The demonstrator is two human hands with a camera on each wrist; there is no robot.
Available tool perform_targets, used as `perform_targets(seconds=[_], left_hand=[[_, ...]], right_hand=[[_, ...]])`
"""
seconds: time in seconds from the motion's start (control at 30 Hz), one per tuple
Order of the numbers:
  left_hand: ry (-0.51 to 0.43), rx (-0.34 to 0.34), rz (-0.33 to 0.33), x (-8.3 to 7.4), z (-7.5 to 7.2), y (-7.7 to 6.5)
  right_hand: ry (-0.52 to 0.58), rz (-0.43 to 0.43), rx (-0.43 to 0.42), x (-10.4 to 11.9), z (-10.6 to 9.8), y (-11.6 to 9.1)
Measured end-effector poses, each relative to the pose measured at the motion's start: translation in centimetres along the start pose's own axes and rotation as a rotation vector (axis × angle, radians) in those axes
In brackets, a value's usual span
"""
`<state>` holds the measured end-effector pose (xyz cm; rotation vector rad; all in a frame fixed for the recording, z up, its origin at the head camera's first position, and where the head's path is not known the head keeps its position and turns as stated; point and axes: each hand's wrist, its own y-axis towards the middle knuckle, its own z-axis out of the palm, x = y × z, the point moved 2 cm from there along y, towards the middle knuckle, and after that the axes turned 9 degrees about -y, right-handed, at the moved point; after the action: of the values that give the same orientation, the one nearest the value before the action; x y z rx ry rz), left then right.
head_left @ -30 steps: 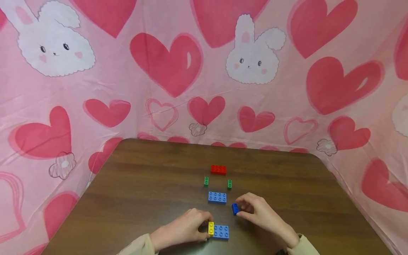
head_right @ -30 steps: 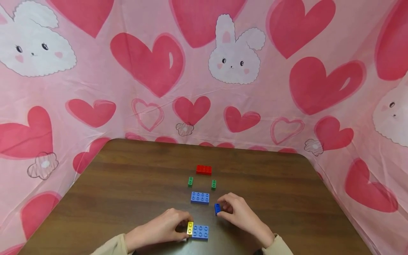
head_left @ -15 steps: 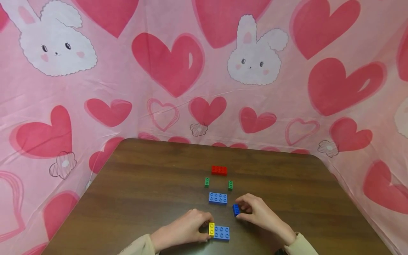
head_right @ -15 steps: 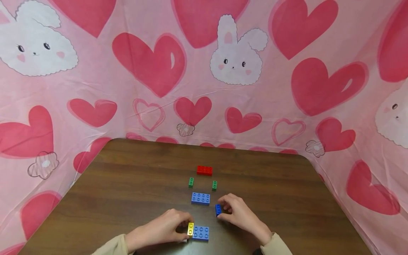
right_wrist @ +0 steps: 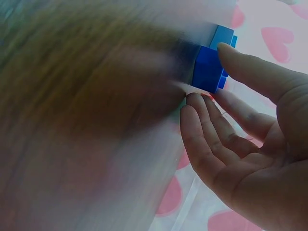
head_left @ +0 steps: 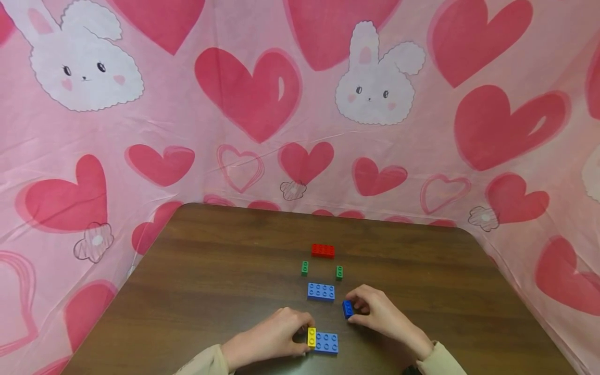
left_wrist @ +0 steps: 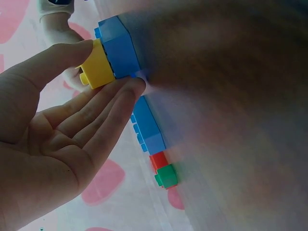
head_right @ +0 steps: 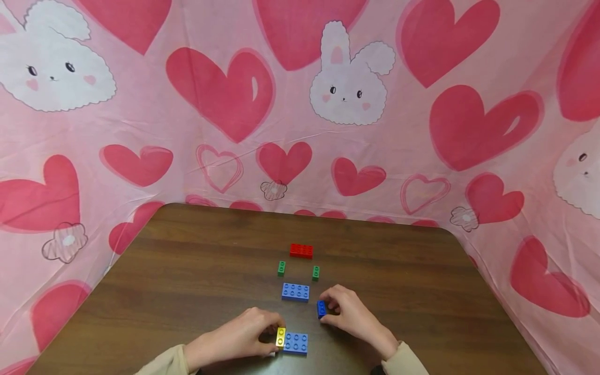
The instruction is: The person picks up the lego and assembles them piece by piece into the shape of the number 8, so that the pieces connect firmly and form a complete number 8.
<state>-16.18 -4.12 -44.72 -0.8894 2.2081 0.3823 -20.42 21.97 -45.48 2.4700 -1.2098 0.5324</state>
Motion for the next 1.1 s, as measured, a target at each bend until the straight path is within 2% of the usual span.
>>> perform_targets(seconds=[0.4,0.77,1.1], left_hand=[[-0.02,0.012,-0.032,-0.2,-0.01,0.02],[-0.022,0.017,-0.036,-0.12,0.04,0.07],[-0.025,0.009,-0.029,0.0,0.12,0.06]], right_hand=[[-0.003,0.028,0.026,0.03,-0.01,0.1],[0.005,0.022,0.019,0.24,-0.02,-0.11],[-0.009,0.062,0.041,0.74,-0.03,-0.28]])
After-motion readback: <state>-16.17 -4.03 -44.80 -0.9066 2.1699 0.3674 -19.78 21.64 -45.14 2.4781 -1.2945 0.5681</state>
